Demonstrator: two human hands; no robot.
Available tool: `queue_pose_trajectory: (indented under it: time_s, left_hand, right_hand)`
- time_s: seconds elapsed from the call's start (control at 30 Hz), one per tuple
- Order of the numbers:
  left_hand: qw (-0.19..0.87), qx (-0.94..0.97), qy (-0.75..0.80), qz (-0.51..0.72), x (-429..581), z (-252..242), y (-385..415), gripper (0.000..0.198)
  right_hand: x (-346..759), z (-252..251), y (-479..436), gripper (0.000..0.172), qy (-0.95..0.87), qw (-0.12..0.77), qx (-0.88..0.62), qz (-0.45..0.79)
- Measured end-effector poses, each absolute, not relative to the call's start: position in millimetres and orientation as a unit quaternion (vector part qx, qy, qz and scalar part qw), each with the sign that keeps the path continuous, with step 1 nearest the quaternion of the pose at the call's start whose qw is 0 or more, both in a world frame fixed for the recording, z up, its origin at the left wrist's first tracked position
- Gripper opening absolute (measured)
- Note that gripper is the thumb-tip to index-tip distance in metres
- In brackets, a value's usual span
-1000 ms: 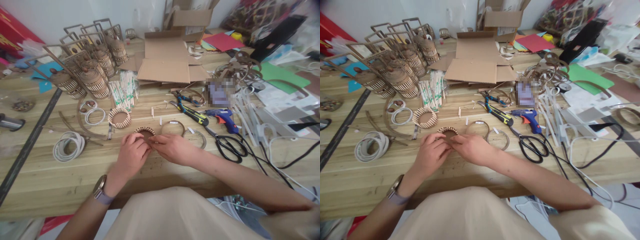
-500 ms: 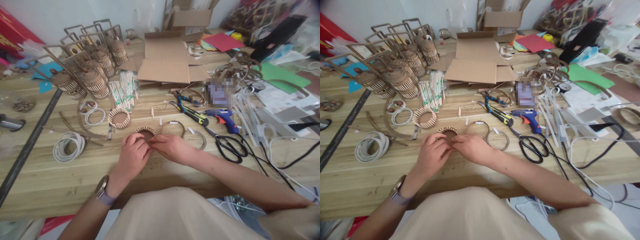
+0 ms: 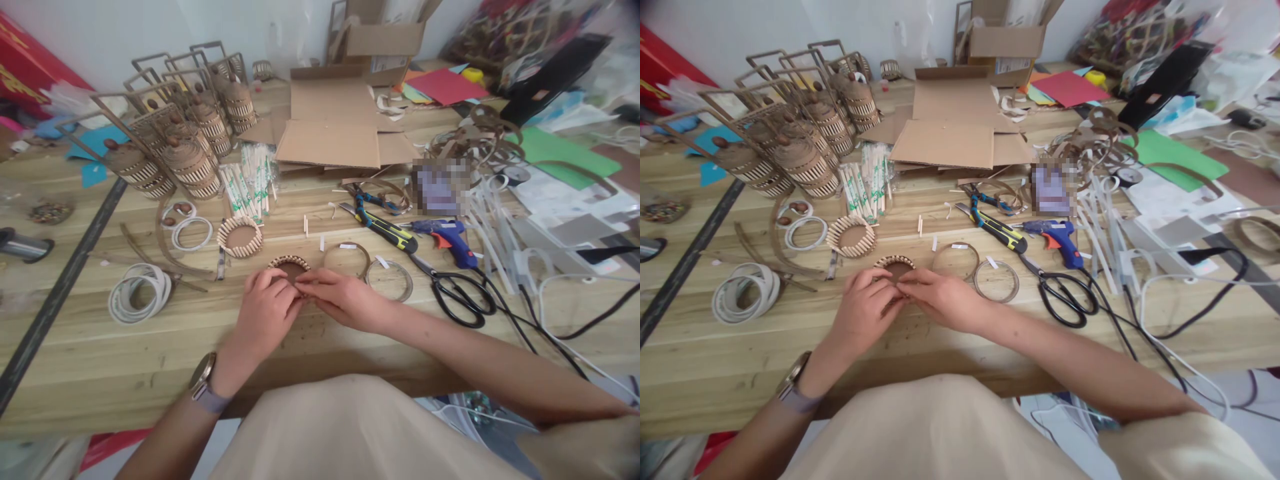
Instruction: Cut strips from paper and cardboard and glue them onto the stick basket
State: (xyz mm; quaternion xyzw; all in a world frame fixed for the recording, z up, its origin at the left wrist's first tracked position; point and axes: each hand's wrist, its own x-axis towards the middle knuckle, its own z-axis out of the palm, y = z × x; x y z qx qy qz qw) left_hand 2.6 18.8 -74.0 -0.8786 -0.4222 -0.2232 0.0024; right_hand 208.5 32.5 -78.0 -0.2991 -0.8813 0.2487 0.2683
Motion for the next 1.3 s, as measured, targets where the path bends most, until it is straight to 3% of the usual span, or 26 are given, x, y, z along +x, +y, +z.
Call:
queue_pose_trajectory:
  time_s: [0.13,0.27,0.53,0.9,1.03,1.13,1.3]
  left_hand:
    - [-0.004,-0.873,-0.433,-0.224,3,-74,17,0.008]
    - [0.005,-0.869,-0.44,-0.225,7,-74,15,0.008]
    - [0.045,-0.882,-0.411,-0.226,5,-75,31,0.019]
    - [0.133,-0.851,-0.42,-0.285,5,-77,43,0.02]
    - [0.109,-0.858,-0.402,-0.301,11,-67,25,0.02]
    - [0.059,-0.867,-0.382,-0.316,17,-62,14,0.02]
    - [-0.009,-0.853,-0.375,-0.363,24,-61,7,0.022]
  right_hand:
    - [218,-72,31,0.039,-0.832,0.33,-0.312,0.32]
    - [243,-65,33,0.027,-0.812,0.344,-0.376,0.285]
    - [308,-57,24,0.022,-0.737,0.288,-0.581,0.191]
    - [292,-80,18,0.025,-0.833,0.175,-0.518,0.088]
    - [279,-81,29,0.018,-0.85,0.147,-0.501,0.068]
    - [276,-73,36,0.015,-0.858,0.181,-0.473,0.085]
    - [276,-45,36,0.008,-0.79,0.345,-0.487,0.138]
